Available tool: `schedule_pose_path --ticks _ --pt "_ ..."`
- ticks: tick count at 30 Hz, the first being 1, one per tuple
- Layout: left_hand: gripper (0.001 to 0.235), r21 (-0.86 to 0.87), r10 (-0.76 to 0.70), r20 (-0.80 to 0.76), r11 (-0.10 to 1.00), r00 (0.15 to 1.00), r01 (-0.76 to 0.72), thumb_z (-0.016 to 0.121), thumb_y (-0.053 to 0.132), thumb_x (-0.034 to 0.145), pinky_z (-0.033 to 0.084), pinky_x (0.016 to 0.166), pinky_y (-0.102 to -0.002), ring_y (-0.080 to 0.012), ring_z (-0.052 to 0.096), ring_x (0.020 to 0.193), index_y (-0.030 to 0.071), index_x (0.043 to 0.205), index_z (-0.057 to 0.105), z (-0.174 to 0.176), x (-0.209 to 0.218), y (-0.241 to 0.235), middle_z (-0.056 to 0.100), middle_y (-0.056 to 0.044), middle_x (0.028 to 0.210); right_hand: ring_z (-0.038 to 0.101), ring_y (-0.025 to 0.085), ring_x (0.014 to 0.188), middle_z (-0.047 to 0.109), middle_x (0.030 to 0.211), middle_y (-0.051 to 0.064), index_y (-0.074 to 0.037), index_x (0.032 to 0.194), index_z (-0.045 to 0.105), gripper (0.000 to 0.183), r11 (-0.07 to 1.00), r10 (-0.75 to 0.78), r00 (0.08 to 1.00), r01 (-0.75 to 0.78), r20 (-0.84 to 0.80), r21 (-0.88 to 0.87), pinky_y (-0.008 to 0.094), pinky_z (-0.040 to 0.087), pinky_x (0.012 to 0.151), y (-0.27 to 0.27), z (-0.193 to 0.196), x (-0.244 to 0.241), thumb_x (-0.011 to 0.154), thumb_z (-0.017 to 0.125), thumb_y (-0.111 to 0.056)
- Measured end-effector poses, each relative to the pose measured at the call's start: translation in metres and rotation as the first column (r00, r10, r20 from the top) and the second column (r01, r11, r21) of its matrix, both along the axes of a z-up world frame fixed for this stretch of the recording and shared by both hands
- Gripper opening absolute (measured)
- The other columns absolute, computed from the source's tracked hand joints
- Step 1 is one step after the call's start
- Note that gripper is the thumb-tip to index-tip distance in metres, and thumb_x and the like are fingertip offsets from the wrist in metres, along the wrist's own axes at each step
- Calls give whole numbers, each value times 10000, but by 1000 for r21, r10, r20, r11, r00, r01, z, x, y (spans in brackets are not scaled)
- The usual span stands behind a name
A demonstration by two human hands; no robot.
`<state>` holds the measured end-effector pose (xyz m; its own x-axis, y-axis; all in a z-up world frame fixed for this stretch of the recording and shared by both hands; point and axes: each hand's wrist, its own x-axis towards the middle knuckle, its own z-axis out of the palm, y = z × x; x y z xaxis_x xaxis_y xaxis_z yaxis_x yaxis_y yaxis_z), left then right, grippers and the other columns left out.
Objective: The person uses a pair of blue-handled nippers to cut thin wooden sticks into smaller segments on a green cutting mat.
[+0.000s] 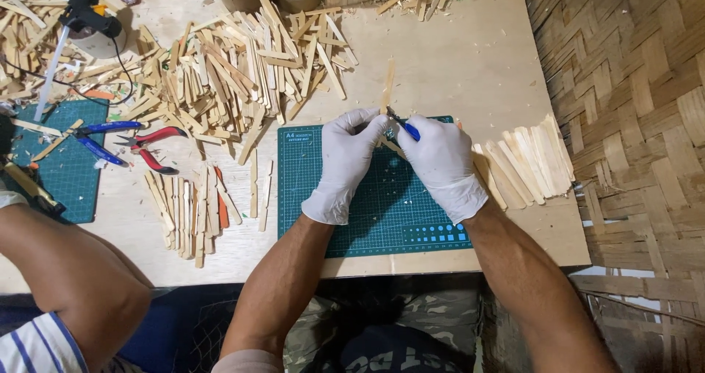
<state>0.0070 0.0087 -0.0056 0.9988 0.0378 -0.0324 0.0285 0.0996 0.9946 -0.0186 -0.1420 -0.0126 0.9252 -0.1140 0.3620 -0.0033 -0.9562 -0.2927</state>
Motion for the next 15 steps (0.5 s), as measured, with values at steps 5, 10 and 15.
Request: schedule_pose_path --ticks 5,10,15 --pt "152 6 -7 -5 1000 1000 7 850 132 819 527 558 -185 -78 616 708 72 956 818 2 1 2 749 -95 753 722 227 595 668 585 -42 -259 844 749 207 999 -9 999 10 44 -31 341 558 569 3 4 -1 916 761 -453" --pt "134 1 -20 16 1000 1000 20 846 156 844 505 582 -206 -100 624 728 84 954 819 8 1 2 749 -105 773 650 185 500 573 497 -48 -220 678 640 325 998 9 992 -16 125 55 266 472 504 5 18 0 906 800 -387" --pt "218 -21 -42 8 999 999 42 850 155 845 519 633 -239 -104 608 785 46 1027 799 14 -2 3 741 -103 816 496 71 432 449 426 -92 -266 604 643 308 779 -27 999 40 -31 626 219 371 447 8 31 9 869 789 -324"
